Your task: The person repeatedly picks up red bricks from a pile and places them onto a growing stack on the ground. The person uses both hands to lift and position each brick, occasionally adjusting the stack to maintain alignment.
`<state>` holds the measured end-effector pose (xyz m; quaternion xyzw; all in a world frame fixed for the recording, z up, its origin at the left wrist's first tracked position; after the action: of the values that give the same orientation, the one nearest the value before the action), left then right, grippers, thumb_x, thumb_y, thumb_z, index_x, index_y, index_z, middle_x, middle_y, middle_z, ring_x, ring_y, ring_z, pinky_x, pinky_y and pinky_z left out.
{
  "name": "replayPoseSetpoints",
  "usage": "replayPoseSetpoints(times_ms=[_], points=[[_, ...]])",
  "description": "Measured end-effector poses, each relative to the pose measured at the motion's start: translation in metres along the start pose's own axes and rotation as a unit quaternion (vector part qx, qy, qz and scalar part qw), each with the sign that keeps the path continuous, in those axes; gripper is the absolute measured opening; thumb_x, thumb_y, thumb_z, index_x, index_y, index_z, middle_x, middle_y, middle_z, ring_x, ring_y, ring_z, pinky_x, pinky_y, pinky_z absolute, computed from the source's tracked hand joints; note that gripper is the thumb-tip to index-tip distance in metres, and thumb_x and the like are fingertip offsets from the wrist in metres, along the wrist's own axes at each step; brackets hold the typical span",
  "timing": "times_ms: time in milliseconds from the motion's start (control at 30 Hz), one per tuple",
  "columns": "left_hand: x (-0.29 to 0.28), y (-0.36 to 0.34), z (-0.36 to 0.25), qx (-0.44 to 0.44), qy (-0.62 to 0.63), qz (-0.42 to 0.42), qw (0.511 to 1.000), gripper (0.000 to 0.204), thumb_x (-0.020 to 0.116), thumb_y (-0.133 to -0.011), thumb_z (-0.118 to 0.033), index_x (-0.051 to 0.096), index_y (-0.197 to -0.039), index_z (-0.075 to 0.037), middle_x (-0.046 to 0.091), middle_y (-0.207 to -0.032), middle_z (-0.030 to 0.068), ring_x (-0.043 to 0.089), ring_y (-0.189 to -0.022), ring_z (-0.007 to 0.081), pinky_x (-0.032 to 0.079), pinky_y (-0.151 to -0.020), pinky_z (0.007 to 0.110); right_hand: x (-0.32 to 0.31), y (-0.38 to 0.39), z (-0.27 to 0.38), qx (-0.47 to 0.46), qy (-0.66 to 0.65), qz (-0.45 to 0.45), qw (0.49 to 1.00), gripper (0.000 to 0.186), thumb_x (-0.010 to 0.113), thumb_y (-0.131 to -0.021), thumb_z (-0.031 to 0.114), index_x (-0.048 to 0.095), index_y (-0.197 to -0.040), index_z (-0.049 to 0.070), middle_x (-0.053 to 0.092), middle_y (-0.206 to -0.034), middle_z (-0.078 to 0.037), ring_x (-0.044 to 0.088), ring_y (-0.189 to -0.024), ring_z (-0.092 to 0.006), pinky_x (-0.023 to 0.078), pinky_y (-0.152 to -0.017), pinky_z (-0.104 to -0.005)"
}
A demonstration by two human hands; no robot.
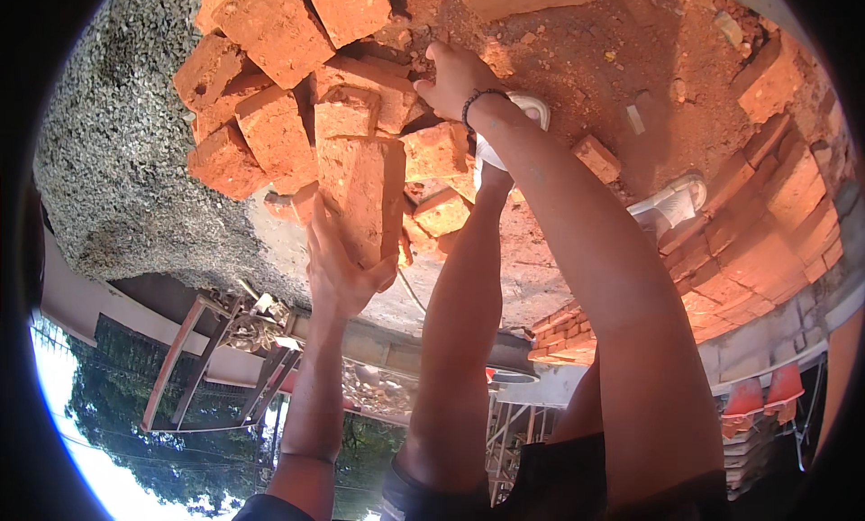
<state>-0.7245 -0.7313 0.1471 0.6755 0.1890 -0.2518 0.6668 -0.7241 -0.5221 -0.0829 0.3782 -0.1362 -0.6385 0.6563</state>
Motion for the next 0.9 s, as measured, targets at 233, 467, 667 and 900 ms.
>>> replayPoseSetpoints(times_ms=[233,467,667,900], points=[[0.175,0.191,0.175,-0.420,0.647,0.237,0.591,0.079,0.072,-0.082,-0.035,0.041,-0.148,-0.005,0.058,-0.128,0.0150,0.062,-0.111,0.0317,0.054,-0.092,0.042,0.112,0.003,0.111,-0.108,0.125,0.055,0.985,0.079,0.081,-0.082,0.030,0.043,-0.146,0.004,0.045,-0.151,-0.015,0.039,-0.144,-0.0324,0.035,-0.118,-0.0521],[0.277,0.322,0.244,-0.475,0.648,0.274,0.529,0.077,0.073,-0.085,-0.034,0.036,-0.148,-0.010,0.061,-0.124,0.0096,0.066,-0.110,0.0275,0.057,-0.090,0.047,0.163,-0.036,0.166,-0.289,0.464,0.237,0.803,0.106,0.090,-0.071,0.020,0.030,-0.159,0.019,0.036,-0.160,-0.005,0.027,-0.152,-0.0267,0.022,-0.122,-0.0638],[0.290,0.271,0.224,-0.427,0.557,0.295,0.649,0.096,0.077,-0.080,-0.022,0.022,-0.156,-0.004,0.053,-0.136,0.0165,0.063,-0.115,0.0273,0.055,-0.093,0.043,0.167,-0.016,0.158,-0.393,0.532,0.122,0.740,0.061,0.053,-0.099,0.013,0.037,-0.157,0.018,0.050,-0.139,-0.007,0.044,-0.135,-0.0252,0.028,-0.117,-0.0608],[0.235,0.175,0.192,-0.290,0.664,0.273,0.633,0.088,0.072,-0.079,-0.023,0.028,-0.154,-0.009,0.061,-0.122,0.0121,0.066,-0.103,0.0260,0.060,-0.084,0.042,0.080,0.057,0.135,-0.128,0.320,0.186,0.920,0.071,0.083,-0.058,0.048,0.070,-0.106,-0.003,0.061,-0.115,-0.020,0.052,-0.115,-0.0348,0.044,-0.094,-0.0503]])
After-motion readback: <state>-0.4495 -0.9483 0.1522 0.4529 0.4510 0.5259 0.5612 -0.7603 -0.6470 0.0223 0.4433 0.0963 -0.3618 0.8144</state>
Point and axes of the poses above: each hand's wrist, its own y-axis away from the middle knuckle, its own x-axis out of the palm, z = x × y, the point moved 8 cm from there along -y, towards the middle knuckle
